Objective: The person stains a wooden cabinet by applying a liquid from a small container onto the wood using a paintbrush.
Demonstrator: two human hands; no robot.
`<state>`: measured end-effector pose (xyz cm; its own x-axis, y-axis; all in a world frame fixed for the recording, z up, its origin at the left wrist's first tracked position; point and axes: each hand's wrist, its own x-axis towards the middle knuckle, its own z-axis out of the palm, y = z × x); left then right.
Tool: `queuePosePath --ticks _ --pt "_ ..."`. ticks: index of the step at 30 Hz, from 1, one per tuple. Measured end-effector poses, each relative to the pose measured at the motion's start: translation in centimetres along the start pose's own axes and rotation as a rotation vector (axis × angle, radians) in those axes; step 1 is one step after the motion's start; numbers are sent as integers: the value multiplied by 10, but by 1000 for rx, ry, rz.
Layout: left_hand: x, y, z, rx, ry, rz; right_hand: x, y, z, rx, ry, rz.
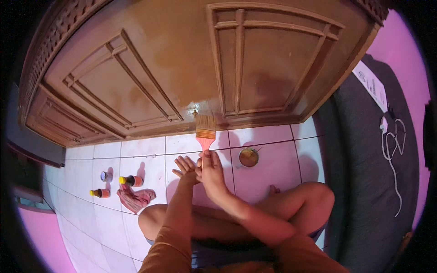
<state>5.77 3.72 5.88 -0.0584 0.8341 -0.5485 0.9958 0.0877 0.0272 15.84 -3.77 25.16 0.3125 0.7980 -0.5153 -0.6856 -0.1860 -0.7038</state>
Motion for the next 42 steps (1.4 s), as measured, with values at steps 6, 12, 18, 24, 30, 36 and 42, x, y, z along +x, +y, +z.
queuePosePath --ticks 6,12,18,24,30,36,42 --pt "-64 17 -61 -65 -116 98 23 -73 -86 -1477 5 -824" --pt "-61 10 -59 -35 -91 109 45 -112 -101 -1751 99 -962" --pt "-61 13 -60 -26 -97 98 59 -129 -107 -1842 130 -1021" --pt "-62 14 -64 -30 -119 98 48 -121 -106 -1777 133 -1016" --pt "-65 11 -67 -51 -140 91 39 -125 -101 -1784 166 -927" --pt "-67 11 -70 -54 -126 88 38 -134 -85 -1762 138 -1010" --pt "-67 8 -71 -65 -132 100 21 -136 -71 -1810 155 -995"
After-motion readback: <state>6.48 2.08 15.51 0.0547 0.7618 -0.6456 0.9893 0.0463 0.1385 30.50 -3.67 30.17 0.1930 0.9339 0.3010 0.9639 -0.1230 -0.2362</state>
